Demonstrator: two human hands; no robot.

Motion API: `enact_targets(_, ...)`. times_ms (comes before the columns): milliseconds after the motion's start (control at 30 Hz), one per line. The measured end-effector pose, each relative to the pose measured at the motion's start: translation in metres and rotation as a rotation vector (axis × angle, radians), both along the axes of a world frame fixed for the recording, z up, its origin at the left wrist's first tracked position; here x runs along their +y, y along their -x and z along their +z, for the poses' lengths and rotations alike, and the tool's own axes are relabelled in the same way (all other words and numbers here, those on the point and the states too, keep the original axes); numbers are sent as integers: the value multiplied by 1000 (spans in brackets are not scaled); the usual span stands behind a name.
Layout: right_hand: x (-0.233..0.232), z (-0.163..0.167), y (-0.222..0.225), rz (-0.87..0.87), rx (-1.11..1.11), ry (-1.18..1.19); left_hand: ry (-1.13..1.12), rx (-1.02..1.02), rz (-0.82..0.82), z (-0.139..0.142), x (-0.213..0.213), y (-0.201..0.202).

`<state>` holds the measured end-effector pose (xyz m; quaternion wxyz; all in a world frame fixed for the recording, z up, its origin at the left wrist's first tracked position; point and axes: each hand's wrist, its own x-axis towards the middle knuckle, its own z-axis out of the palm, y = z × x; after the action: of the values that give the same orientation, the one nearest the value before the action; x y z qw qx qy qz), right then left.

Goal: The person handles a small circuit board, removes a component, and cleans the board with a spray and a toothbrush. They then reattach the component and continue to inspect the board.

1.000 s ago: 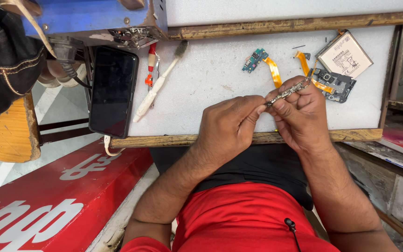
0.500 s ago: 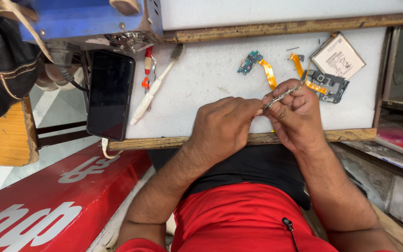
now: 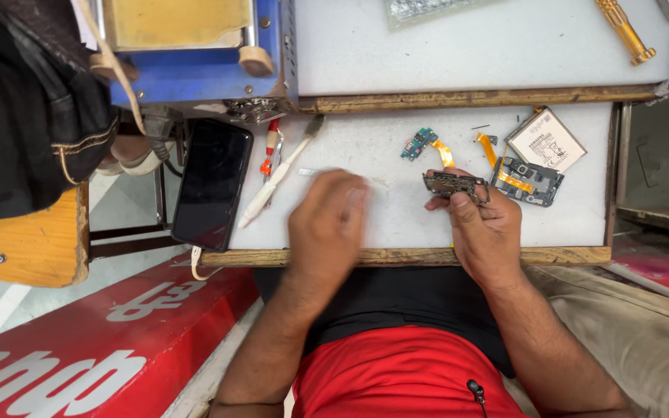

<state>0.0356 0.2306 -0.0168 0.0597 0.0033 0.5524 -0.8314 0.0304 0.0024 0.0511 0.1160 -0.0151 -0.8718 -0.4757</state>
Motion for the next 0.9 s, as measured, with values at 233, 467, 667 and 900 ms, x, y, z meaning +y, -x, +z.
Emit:
enact_targets(233,-1,-3,1,-60,3,-1,-45,168,-108,-7,52,10)
enact_targets(467,-2,0,-2,-81,-10,0,-78,190,-89,-3,56,16)
enact_targets(667,-4,8,2,-65,5,-40,20,233,-175,-3,50,16)
enact_targets(900,-9,18,2,-82,2,-319,75,306,-150,-10,55,16)
